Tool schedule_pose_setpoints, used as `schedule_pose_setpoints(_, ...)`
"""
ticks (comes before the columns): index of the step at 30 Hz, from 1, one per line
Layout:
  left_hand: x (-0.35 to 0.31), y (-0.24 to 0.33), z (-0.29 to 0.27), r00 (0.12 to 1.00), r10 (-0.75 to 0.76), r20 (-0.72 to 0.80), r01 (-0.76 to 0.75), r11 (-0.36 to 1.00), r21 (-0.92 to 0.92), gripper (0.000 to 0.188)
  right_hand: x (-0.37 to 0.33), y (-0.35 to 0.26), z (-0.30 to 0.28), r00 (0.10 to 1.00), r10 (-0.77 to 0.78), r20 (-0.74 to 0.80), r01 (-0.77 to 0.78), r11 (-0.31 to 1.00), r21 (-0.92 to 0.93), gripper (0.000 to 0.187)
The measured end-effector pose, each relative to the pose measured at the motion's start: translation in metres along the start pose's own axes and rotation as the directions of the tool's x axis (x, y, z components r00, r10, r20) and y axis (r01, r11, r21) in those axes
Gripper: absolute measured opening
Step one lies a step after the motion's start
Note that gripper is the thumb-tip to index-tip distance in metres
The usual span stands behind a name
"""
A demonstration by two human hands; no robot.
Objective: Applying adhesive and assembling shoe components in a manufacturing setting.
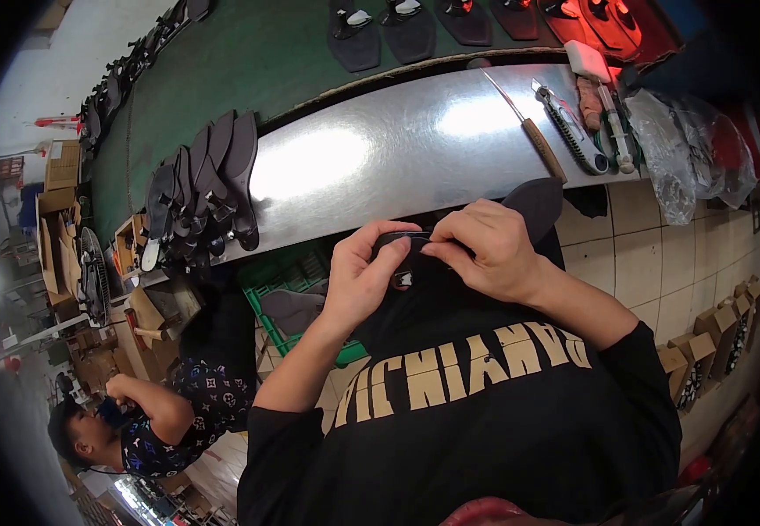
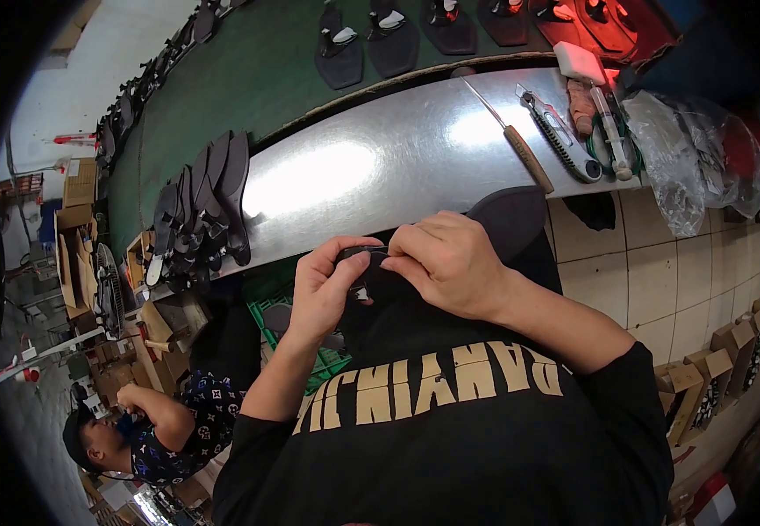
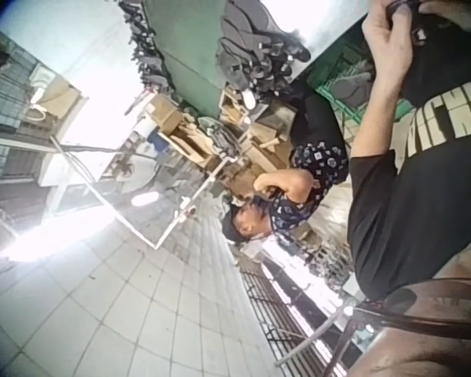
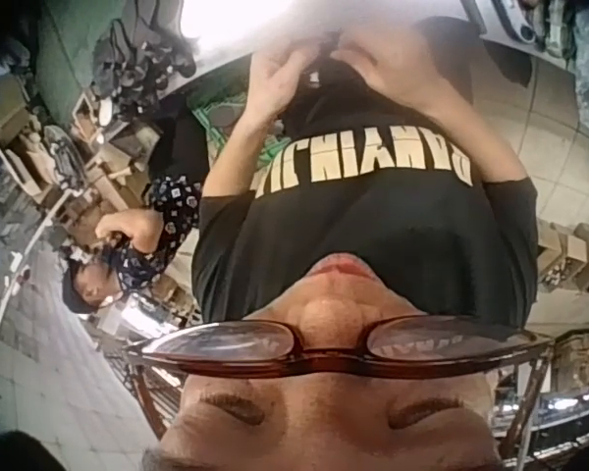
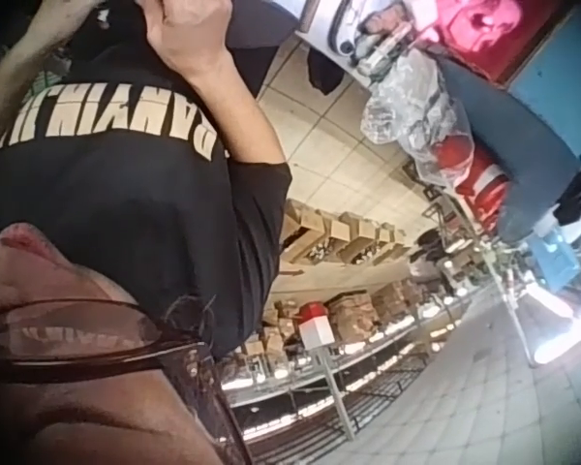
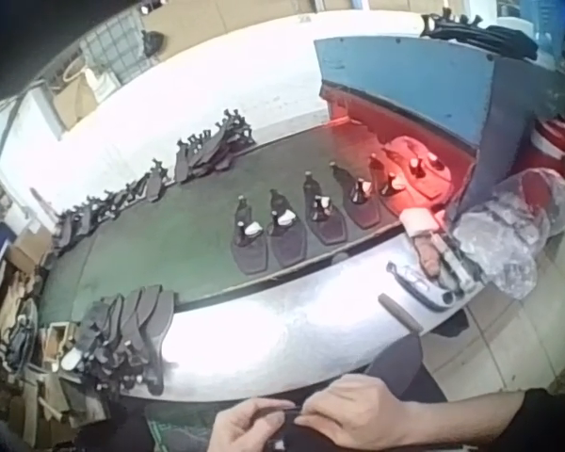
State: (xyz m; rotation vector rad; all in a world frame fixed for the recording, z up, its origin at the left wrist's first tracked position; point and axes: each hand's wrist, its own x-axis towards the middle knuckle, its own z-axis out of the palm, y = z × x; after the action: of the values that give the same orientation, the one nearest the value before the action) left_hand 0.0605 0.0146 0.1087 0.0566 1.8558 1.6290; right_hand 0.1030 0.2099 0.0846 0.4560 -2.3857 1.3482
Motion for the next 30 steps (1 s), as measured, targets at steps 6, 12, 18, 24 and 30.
schedule_pose_setpoints(6, 0.0, -0.011, 0.002, 0.959, 0.267, -0.091, -0.256, 0.959, 0.124, 0.014, 0.005, -0.002, -0.008, 0.972, 0.213, 0.096, -0.228, 0.955, 0.191, 0.014)
schedule_pose_setpoints(12, -0.01, 0.011, 0.005, 0.958, 0.286, -0.036, -0.285, 0.958, 0.032, 0.012, 0.028, 0.005, -0.029, 0.774, 0.369, 0.515, -0.607, 0.666, 0.435, 0.013)
schedule_pose_setpoints(18, 0.016, 0.0, -0.024, 0.847, 0.318, -0.426, -0.46, 0.841, -0.286, 0.02, 0.068, 0.013, -0.048, 0.92, -0.151, -0.362, 0.131, 0.988, -0.078, 0.029)
schedule_pose_setpoints(24, 0.038, -0.067, -0.059, 0.922, -0.187, -0.338, -0.116, 0.701, -0.704, 0.042, 0.016, 0.109, -0.03, 0.939, 0.176, -0.295, -0.338, 0.631, -0.698, 0.037)
schedule_pose_setpoints(30, 0.053, -0.068, -0.045, 0.937, -0.348, -0.024, 0.079, 0.278, -0.957, 0.03, 0.001, 0.073, -0.002, 0.982, 0.163, -0.094, -0.169, 0.984, -0.058, 0.028)
